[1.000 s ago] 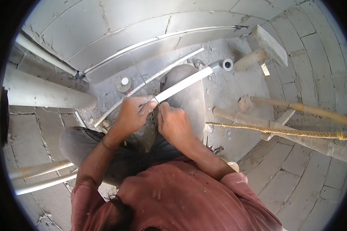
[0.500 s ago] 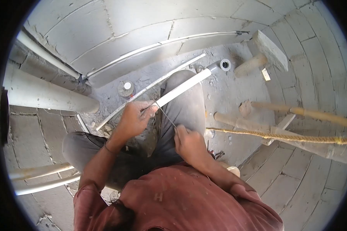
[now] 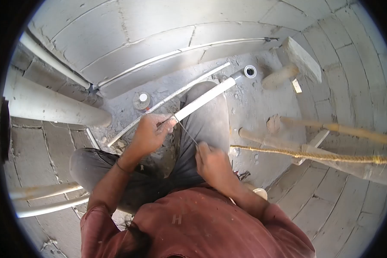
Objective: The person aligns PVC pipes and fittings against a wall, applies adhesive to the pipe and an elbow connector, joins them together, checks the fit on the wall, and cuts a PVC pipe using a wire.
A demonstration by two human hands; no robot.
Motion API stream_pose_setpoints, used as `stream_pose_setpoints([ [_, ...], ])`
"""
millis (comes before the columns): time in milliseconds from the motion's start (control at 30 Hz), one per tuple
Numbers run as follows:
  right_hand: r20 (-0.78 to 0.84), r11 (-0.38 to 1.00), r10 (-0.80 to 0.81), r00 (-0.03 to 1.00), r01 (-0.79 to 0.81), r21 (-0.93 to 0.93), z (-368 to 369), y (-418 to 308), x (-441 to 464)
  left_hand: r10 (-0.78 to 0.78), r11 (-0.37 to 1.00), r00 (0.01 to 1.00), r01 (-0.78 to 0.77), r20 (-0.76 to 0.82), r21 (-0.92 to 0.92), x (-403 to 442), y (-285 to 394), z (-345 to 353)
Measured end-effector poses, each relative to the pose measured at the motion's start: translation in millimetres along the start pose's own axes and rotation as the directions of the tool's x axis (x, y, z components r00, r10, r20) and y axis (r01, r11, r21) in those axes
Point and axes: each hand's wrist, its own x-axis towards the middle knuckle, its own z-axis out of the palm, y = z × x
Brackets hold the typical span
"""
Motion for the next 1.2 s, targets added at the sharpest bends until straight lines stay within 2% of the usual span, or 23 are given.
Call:
stream_pose_setpoints([
  [67,-0.006,1.000,-0.006,1.000,0.006,-0.020,13.5,-1.6,30.5,0.036,0.999,0.999,-0.036,0.014,0.021,0.1,4.4,2.6],
  [133,-0.010,0.998,-0.029,1.000,0.029,-0.047,20.0,-6.8,47.4,0.047,0.998,0.999,-0.048,-0.019,-0.041,1.7,1.9,6.0],
  [233,-0.014,1.000,0.011,1.000,-0.011,-0.024,13.9,5.4,14.5,0.033,0.999,0.999,-0.032,-0.042,0.010,0.1,-1.9,5.2],
  [367,0.030,0.999,0.040,0.999,-0.040,-0.021,6.4,4.4,0.6,-0.024,1.000,1.000,0.024,-0.016,-0.009,-2.4,-1.4,6.6],
  [433,-0.044,0.997,-0.061,0.997,0.063,0.036,16.6,-0.6,34.8,0.041,0.999,0.999,-0.041,-0.012,-0.005,0.0,0.3,8.5],
  [467,-0.050,0.997,-0.063,0.997,0.065,0.033,18.9,-2.2,40.3,0.047,0.999,0.999,-0.047,-0.012,-0.003,0.2,2.4,8.4],
  [533,-0.080,0.994,-0.106,0.991,0.106,-0.002,24.4,-3.6,50.2,-0.041,0.996,0.999,0.044,0.036,-0.082,2.1,6.5,3.4],
  [567,-0.083,0.994,-0.110,0.990,0.111,0.000,21.3,0.1,40.1,-0.039,0.996,0.999,0.041,0.032,-0.077,2.0,5.2,3.0],
  [633,0.018,0.999,0.028,0.999,-0.027,-0.038,11.7,10.9,4.9,-0.016,0.999,1.000,0.015,-0.015,-0.039,1.9,-2.3,4.5],
  [767,0.052,0.998,0.050,0.997,-0.048,-0.051,5.6,0.3,3.2,-0.034,0.995,0.999,0.032,-0.025,-0.095,-0.6,-6.3,9.2],
  [867,-0.008,1.000,-0.021,1.000,0.020,-0.017,19.3,-1.6,38.9,0.060,0.998,0.998,-0.061,-0.018,-0.003,2.5,-5.8,10.2],
  [933,-0.005,0.999,-0.031,1.000,0.031,-0.008,21.8,-1.9,44.3,0.048,0.999,0.999,-0.048,0.006,-0.008,2.7,1.5,3.8],
  [1033,0.026,1.000,-0.019,0.999,0.019,0.022,4.1,11.4,0.7,-0.016,0.999,1.000,0.016,-0.014,-0.031,1.3,-1.6,-1.0],
  [1167,0.076,1.000,0.016,0.997,-0.016,-0.003,1.7,2.4,16.7,-0.032,0.997,0.999,0.034,0.020,-0.070,-0.2,-9.7,3.4],
  [1200,0.071,1.000,-0.020,0.997,0.022,-0.016,8.1,-0.5,39.1,0.048,0.997,0.999,-0.048,-0.013,-0.058,0.4,-13.2,9.2],
])
